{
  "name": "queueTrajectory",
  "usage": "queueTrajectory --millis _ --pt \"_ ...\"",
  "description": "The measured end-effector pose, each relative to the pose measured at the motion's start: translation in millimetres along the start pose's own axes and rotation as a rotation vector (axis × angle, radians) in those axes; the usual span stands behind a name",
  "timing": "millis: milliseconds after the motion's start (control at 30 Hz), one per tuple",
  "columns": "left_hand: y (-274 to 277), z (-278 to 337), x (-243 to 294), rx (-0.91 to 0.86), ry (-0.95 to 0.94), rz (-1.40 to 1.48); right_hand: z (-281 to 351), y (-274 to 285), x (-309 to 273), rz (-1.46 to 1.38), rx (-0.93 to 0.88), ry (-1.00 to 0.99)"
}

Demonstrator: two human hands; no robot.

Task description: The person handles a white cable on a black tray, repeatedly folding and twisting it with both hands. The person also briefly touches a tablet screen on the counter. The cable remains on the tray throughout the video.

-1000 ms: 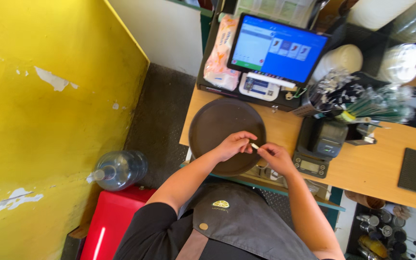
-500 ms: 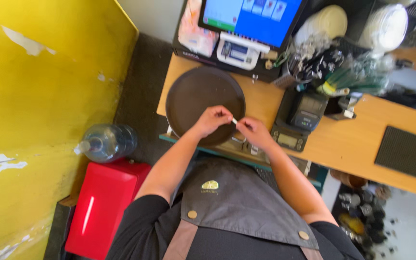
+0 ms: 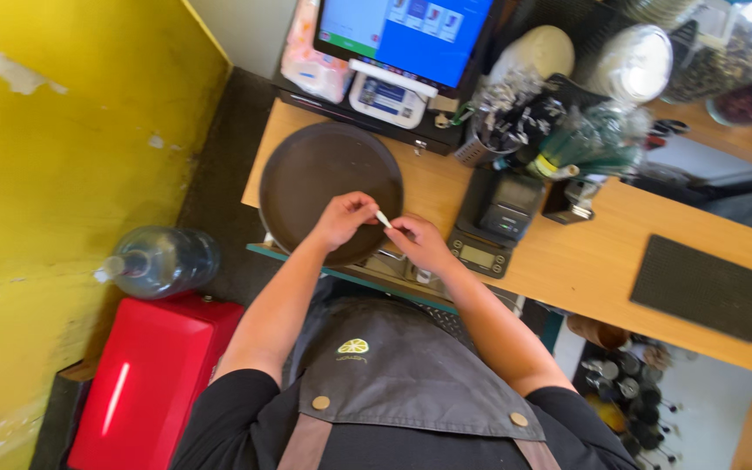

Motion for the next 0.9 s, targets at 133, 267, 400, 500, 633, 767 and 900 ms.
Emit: queueTrajectory --millis 133,267,400,500,633,767,900 --pt "-5 0 6 -0.003 0.035 -0.048 6 0 9 -0.076 0.010 -0.075" --pt "-13 -5 12 -0.057 0.071 -0.018 5 2 14 -0.123 0.016 -0.134" --pt "-11 -5 13 -0.111 0.099 -0.015 0 0 8 -0.021 0.062 -0.108" --pt "-5 1 13 -0.133 0.098 -0.057 -2 -5 7 -0.021 0.074 -0.135" --pt "-7 3 19 -0.180 0.101 -0.012 -3 -4 13 -0.053 0.082 -0.284" --pt "-18 6 23 -0.294 0.165 -0.051 -4 -5 12 -0.096 0.161 -0.349" --pt "-21 3 19 -0.314 0.184 -0.221 -3 -5 6 -0.109 0.202 -0.343"
Point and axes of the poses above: each hand's wrist, its own z-axis away from the middle knuckle, its own y-axis out of the back of the hand, x = y × z, the point moved 9 cm from there along -z, towards the middle knuckle, and after that the axes turned 9 degrees about z, right-handed, at the moved point
